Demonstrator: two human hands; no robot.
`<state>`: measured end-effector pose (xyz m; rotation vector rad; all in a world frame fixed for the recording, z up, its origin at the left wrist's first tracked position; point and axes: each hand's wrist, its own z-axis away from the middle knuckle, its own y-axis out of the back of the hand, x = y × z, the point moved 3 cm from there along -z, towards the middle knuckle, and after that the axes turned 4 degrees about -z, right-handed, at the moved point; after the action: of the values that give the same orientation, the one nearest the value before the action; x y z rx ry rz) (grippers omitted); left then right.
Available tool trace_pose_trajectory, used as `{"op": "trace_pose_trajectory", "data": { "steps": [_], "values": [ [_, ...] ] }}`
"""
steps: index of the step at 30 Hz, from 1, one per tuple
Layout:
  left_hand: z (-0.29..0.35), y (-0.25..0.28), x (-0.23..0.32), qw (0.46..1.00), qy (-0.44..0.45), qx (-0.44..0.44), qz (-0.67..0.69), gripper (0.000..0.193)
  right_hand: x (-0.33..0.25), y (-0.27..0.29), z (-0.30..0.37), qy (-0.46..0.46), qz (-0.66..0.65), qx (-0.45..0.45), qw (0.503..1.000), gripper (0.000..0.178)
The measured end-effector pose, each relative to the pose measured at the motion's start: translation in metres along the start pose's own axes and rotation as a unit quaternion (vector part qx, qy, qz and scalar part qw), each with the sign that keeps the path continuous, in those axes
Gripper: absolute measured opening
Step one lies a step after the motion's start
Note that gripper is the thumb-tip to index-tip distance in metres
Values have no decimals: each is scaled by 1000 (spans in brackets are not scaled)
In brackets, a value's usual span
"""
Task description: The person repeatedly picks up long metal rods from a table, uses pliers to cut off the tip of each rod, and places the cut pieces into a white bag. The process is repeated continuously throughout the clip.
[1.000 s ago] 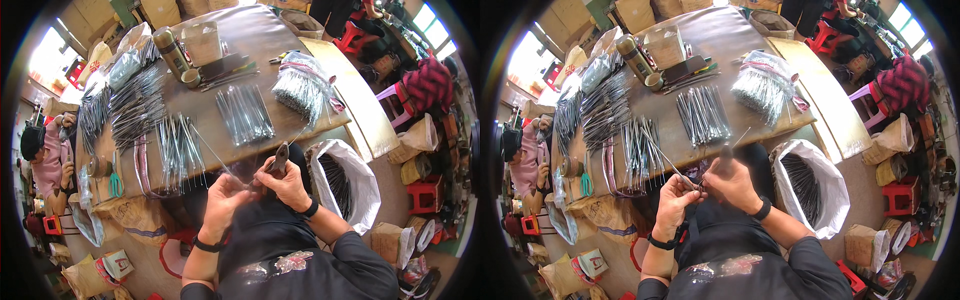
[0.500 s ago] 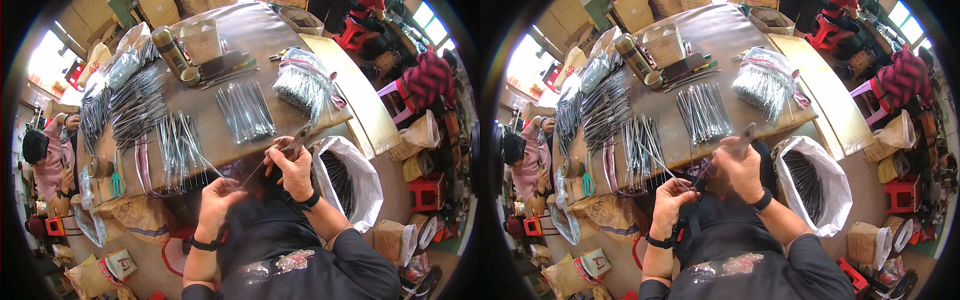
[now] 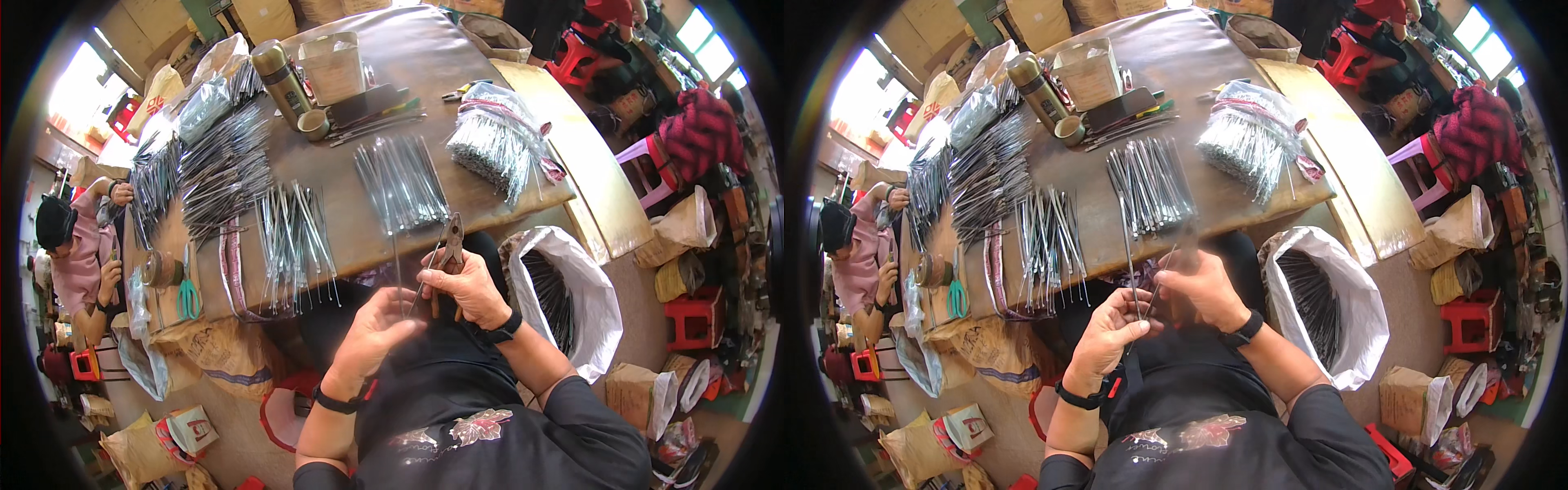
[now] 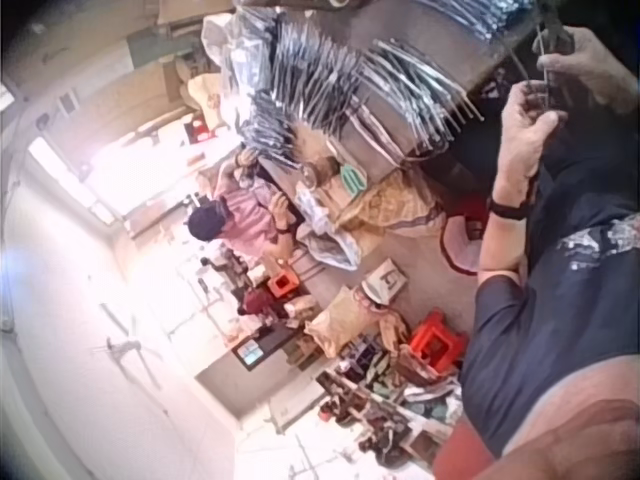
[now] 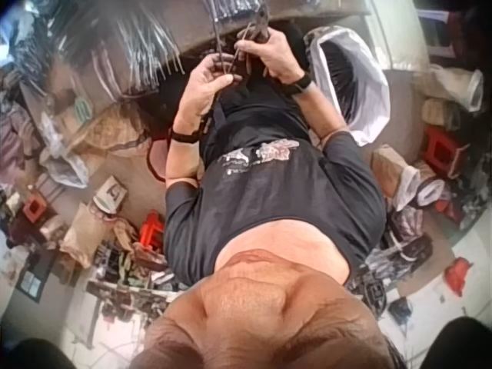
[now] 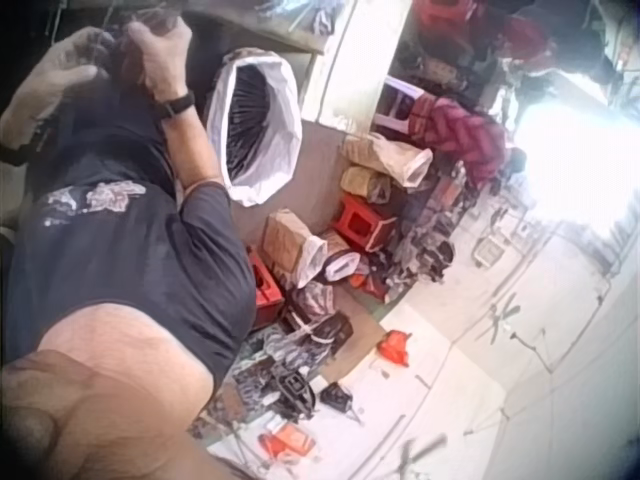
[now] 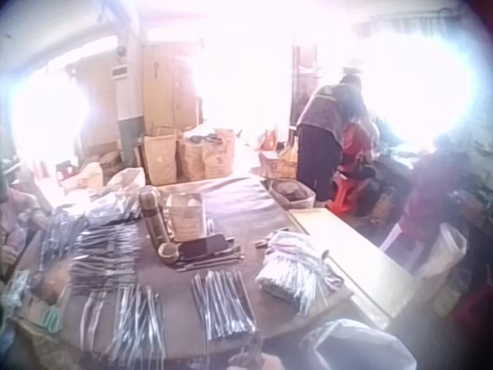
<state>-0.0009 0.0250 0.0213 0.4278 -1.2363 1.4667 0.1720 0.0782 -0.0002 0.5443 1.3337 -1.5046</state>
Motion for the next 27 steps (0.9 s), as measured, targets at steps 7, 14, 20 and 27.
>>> {"op": "trace_pose_trajectory", "data": {
  "steps": [7,14,20,27],
  "values": [
    [-16,8,-17,983,69,34,165,7,0,-8,2,29,32,2,999,22],
    [-16,14,-16,992,-13,105,62,14,21,10,3,-122,-250,18,960,26],
    [-8,14,-5,988,-56,140,-35,19,30,23,24,-224,-330,-109,910,39],
    [-3,9,3,961,-143,154,-178,22,19,14,29,68,357,-196,911,59]
  ]
}}
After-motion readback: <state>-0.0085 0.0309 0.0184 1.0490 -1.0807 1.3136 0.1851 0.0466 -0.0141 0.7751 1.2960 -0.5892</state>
